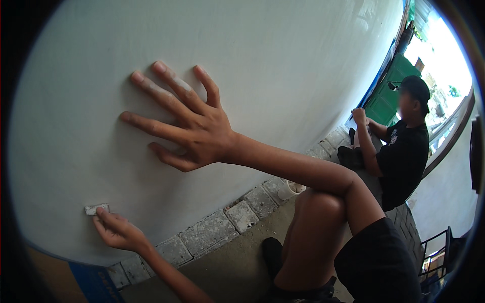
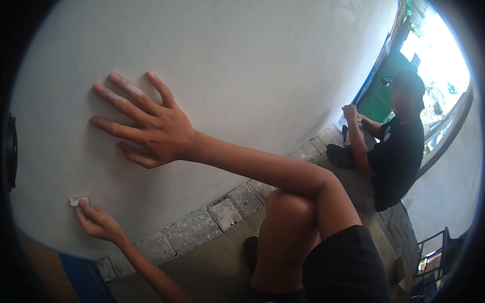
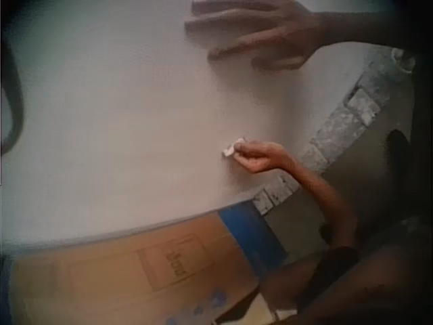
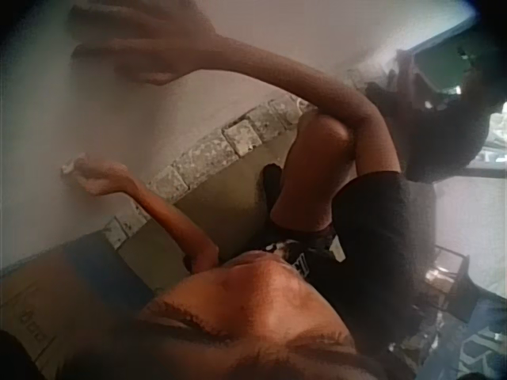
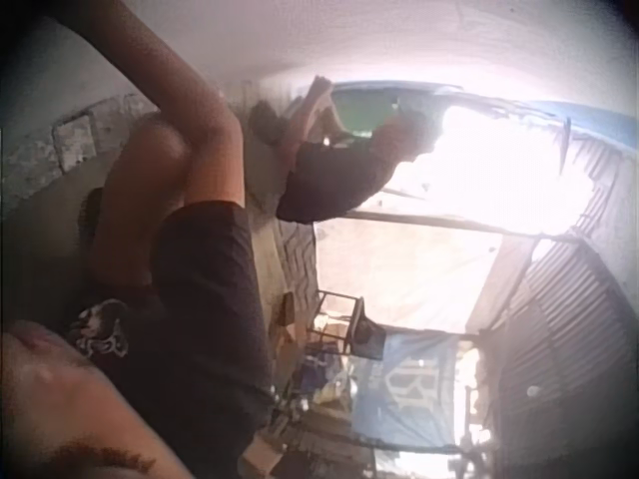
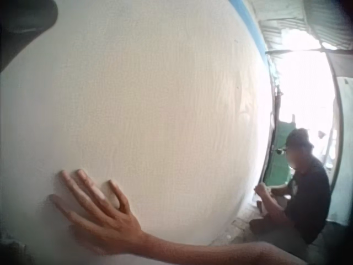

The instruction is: Sanding and smoothing a white wall using sandpaper.

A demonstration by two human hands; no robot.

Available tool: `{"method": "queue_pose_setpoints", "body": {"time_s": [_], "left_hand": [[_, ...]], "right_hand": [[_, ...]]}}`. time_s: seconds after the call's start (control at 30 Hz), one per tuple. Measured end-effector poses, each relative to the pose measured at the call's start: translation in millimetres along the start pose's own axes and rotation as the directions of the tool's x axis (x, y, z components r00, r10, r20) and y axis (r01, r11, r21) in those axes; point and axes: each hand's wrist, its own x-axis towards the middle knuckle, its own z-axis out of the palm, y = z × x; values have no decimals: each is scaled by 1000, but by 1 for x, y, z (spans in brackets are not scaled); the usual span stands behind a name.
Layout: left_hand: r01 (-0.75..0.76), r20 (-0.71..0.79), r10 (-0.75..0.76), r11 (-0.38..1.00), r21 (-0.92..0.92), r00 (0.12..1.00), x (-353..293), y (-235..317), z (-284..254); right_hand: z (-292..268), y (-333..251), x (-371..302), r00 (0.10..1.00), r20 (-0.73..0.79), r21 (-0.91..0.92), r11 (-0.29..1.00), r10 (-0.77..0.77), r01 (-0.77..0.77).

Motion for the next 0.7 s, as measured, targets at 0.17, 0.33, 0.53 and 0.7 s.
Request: {"method": "queue_pose_setpoints", "body": {"time_s": [0.17,0.33,0.53,0.7], "left_hand": [[-145,145,137,988,48,980,-44,1,24],[-41,98,44,999,-35,994,-21,3,16],[-37,34,37,999,1,999,-11,2,10],[-161,115,159,987,6,981,-41,3,25]], "right_hand": [[1,0,1,1000,-10,-6,1000,7,-7],[-2,1,1,1000,6,-41,999,0,1],[-1,2,1,1000,12,-70,997,-13,13],[2,0,2,1000,-24,-57,998,-7,6]]}}
